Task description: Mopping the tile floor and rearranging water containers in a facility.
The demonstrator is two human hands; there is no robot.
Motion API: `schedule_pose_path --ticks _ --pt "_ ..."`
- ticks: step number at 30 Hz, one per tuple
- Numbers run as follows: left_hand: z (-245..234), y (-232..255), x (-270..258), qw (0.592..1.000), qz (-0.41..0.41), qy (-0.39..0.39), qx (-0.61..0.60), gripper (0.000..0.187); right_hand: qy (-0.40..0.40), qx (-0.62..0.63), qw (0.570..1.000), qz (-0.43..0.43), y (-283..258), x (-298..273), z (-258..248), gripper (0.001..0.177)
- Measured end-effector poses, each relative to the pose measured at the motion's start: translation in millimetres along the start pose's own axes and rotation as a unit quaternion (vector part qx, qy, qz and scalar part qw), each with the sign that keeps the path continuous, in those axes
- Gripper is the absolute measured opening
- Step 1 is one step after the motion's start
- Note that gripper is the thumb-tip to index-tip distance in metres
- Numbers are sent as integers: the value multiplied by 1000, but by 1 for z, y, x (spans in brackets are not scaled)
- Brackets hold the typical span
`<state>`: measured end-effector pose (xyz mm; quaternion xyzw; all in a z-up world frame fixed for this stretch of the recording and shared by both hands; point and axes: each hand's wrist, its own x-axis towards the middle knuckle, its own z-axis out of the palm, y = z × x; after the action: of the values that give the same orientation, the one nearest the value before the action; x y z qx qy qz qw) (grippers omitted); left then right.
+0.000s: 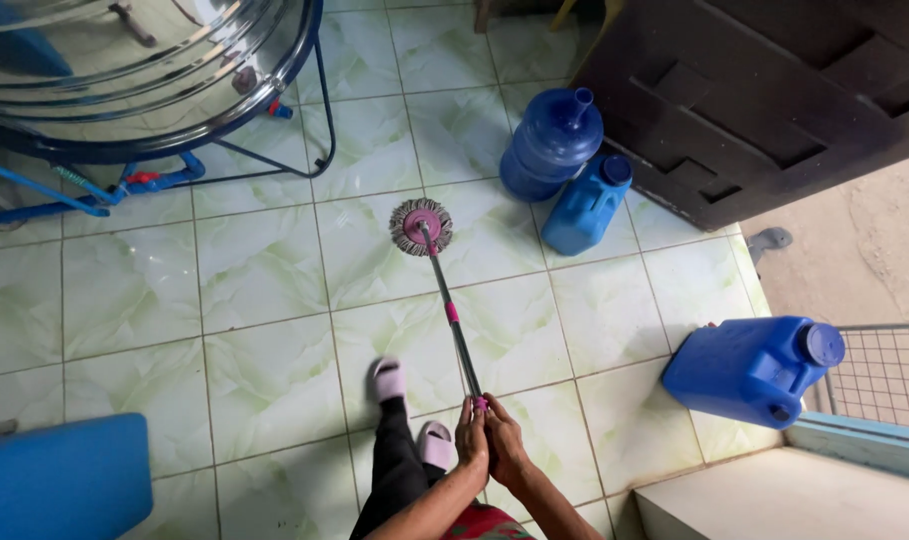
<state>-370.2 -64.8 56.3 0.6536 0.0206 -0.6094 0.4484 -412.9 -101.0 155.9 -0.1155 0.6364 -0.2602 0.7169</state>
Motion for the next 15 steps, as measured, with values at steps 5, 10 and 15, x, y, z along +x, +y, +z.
schedule_pose_path --ticks 5,10,15 --pt "23 109 34 995 43 -67 -66 53 -25 29 999 -26 -66 47 55 55" --pt "47 228 90 990 -40 -60 -117 52 -28 42 999 -16 -135 120 123 54" --pt "77 287 203 991 -17 -45 -127 47 -26 22 999 -23 -206 199 185 54"
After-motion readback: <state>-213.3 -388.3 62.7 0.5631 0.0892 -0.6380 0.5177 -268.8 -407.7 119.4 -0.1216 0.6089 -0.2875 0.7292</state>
